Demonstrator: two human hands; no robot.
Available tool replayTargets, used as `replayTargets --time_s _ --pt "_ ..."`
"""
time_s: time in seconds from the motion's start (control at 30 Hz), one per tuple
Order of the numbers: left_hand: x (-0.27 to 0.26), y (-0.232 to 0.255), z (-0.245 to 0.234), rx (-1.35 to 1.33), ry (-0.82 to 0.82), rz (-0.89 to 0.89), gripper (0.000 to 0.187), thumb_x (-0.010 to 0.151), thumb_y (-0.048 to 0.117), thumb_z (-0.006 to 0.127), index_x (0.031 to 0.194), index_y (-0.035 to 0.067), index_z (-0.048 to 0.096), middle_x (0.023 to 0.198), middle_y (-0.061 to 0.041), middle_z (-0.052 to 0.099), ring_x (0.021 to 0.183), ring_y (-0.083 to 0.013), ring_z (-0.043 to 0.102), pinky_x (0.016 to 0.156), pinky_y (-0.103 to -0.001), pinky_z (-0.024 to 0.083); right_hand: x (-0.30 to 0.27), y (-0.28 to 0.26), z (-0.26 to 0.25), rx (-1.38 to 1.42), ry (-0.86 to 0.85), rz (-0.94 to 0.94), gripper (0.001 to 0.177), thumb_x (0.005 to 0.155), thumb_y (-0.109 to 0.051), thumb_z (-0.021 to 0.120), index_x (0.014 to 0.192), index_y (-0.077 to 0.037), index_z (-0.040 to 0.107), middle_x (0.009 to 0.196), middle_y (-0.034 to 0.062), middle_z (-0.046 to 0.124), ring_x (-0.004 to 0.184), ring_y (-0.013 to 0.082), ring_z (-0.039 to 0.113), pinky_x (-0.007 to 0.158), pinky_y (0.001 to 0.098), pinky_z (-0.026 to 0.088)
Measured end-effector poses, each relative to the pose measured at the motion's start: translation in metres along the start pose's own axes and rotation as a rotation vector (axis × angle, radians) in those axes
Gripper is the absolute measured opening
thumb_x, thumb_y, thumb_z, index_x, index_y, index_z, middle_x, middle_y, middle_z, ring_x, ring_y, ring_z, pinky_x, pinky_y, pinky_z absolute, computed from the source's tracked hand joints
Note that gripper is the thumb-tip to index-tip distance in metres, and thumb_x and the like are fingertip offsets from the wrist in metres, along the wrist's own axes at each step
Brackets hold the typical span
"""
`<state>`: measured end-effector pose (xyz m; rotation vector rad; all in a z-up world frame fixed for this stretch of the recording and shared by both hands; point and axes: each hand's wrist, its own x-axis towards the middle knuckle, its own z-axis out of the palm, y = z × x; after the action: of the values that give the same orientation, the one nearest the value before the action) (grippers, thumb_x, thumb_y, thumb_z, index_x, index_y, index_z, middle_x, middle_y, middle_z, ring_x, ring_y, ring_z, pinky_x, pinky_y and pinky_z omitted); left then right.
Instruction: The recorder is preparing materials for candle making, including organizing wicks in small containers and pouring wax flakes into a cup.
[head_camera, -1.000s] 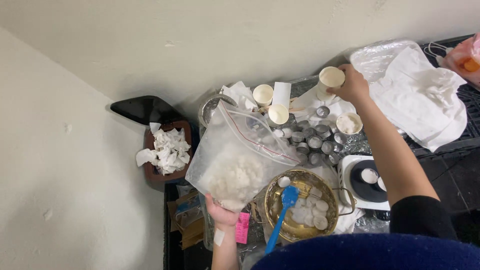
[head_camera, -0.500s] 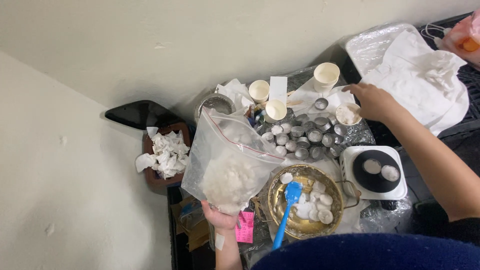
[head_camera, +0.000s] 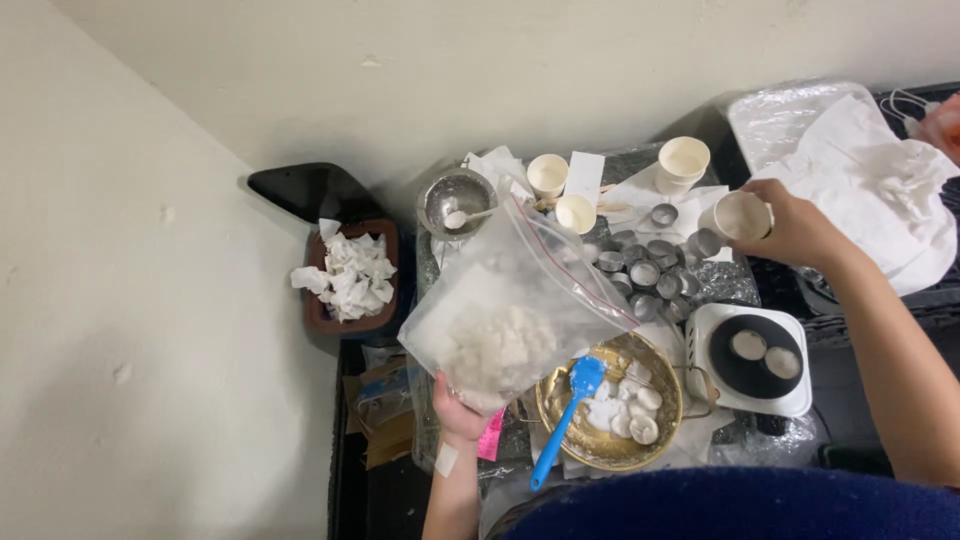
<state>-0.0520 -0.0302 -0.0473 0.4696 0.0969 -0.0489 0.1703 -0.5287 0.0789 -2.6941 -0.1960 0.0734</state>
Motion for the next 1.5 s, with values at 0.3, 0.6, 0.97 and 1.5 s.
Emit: replayTargets --time_s 0.3,0.6,0.97,1.5 --pt "0.009 -0.017 0.006 0.006 -0.017 -0.025 0.097 0.081 0.061 0.073 0.154 0.006 0.039 0.151 -0.014 0.051 0.140 -0.0371 0.049 0.116 -0.055 0.039 -0.070 -0.163 -0.086 0.642 -0.061 -0.387 0.090 0.071 -0.016 0.083 0.152 -0.009 0.044 0.144 0.0116 0.055 0.135 0.0240 0.054 0.112 0.0387 0.046" --pt "0.018 -0.047 -0.034 -0.051 -0.109 -0.148 0.092 0.087 0.056 0.073 0.153 0.000 0.040 0.150 -0.016 0.054 0.139 -0.0365 0.050 0.119 -0.052 0.039 -0.070 -0.240 -0.115 0.237 -0.187 -0.373 0.083 0.064 -0.013 0.089 0.139 -0.018 0.053 0.139 0.0063 0.049 0.128 0.0232 0.057 0.095 0.0387 0.053" --pt "0.016 -0.030 0.018 -0.075 -0.055 -0.188 0.086 0.088 0.051 0.070 0.152 0.004 0.039 0.150 -0.016 0.053 0.138 -0.0371 0.051 0.117 -0.055 0.039 -0.072 -0.213 -0.081 0.565 -0.196 -0.261 0.085 0.076 -0.009 0.078 0.151 -0.016 0.038 0.146 0.0066 0.044 0.134 0.0209 0.054 0.092 0.0374 0.056" --pt "0.031 -0.022 0.022 -0.004 -0.045 -0.097 0.083 0.093 0.053 0.064 0.153 0.001 0.041 0.150 -0.018 0.052 0.138 -0.0384 0.050 0.116 -0.053 0.040 -0.054 -0.167 -0.055 0.778 -0.028 -0.191 0.086 0.075 0.003 0.078 0.149 -0.012 0.038 0.144 0.0043 0.053 0.129 0.0184 0.060 0.101 0.0365 0.053"
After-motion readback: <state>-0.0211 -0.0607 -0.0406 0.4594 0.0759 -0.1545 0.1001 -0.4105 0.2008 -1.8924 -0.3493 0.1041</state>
